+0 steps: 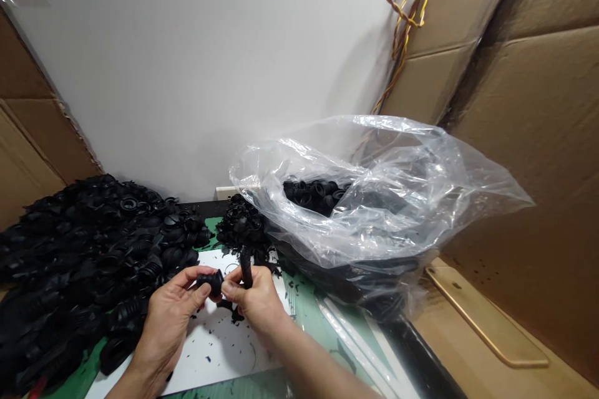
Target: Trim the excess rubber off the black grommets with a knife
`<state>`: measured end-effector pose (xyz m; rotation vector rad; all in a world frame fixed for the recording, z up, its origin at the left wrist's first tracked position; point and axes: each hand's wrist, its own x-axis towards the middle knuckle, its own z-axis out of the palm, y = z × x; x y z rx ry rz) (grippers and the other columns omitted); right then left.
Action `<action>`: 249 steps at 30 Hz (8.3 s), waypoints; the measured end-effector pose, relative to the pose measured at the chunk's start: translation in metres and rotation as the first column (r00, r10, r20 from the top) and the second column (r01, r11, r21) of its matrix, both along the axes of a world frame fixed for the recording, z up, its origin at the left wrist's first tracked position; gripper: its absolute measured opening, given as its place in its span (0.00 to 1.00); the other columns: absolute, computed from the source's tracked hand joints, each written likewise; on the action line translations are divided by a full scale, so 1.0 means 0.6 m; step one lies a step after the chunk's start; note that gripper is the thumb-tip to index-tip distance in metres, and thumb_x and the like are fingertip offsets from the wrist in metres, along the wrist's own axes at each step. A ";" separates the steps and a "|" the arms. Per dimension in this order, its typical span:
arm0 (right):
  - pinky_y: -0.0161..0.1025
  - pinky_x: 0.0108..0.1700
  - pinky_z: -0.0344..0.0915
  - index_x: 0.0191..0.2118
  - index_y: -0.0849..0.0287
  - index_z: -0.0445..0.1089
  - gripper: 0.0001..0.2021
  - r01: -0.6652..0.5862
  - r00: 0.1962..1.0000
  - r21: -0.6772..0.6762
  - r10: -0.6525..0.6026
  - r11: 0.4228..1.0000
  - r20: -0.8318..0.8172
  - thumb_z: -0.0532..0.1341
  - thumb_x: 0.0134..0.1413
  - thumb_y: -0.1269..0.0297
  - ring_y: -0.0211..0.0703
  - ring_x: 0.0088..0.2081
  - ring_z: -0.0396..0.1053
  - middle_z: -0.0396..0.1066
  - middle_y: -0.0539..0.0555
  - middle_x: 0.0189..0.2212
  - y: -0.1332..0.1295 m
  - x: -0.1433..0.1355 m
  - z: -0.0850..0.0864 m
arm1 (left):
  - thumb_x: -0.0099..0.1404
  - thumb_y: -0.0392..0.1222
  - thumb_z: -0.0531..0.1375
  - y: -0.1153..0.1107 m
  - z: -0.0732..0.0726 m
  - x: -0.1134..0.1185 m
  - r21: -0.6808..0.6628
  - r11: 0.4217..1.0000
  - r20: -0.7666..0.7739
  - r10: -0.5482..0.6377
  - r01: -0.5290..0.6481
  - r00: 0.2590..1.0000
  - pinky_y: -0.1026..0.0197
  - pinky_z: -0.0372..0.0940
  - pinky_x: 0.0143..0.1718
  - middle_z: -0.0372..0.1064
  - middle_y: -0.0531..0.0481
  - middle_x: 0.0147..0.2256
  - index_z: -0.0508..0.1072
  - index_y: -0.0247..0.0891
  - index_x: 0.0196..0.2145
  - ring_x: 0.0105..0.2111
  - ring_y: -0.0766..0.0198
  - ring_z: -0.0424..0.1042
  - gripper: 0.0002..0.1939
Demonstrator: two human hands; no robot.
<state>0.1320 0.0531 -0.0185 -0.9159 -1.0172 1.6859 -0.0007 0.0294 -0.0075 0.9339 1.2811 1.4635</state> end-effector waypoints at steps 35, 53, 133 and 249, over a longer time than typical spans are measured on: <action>0.33 0.21 0.52 0.26 0.62 0.69 0.20 0.123 0.989 0.126 -0.132 0.984 0.063 0.67 0.38 0.47 0.32 0.18 0.54 0.59 0.45 0.17 0.011 0.017 -0.003 | 0.43 0.42 0.67 -0.004 -0.007 0.010 -0.030 0.997 -0.146 0.066 -0.071 0.987 0.67 0.59 0.16 0.68 0.55 0.18 0.75 0.37 0.26 0.14 0.68 0.65 0.11; 0.37 0.27 0.68 0.32 0.60 0.67 0.19 0.091 0.990 0.191 -0.068 0.977 -0.121 0.71 0.37 0.54 0.41 0.23 0.72 0.71 0.49 0.19 0.006 0.039 0.016 | 0.46 0.40 0.64 -0.006 -0.007 0.013 0.034 0.998 -0.213 0.064 -0.059 0.975 0.65 0.62 0.17 0.68 0.53 0.22 0.75 0.37 0.25 0.16 0.68 0.65 0.06; 0.37 0.25 0.65 0.29 0.57 0.67 0.04 0.273 0.808 0.839 -0.585 0.471 0.066 0.58 0.54 0.69 0.38 0.21 0.65 0.67 0.50 0.22 0.012 0.048 0.003 | 0.45 0.34 0.64 -0.013 -0.021 0.017 0.173 0.983 -0.458 0.030 0.056 0.888 0.64 0.62 0.24 0.72 0.51 0.28 0.79 0.41 0.25 0.24 0.64 0.67 0.07; 0.32 0.23 0.53 0.27 0.61 0.66 0.11 -0.010 0.972 0.363 -0.077 0.932 0.223 0.61 0.47 0.57 0.34 0.20 0.55 0.58 0.45 0.17 -0.012 0.006 -0.005 | 0.41 0.54 0.70 -0.020 0.009 0.004 -0.149 0.988 -0.086 -0.058 0.044 0.995 0.70 0.48 0.13 0.69 0.52 0.24 0.73 0.32 0.30 0.13 0.75 0.59 0.24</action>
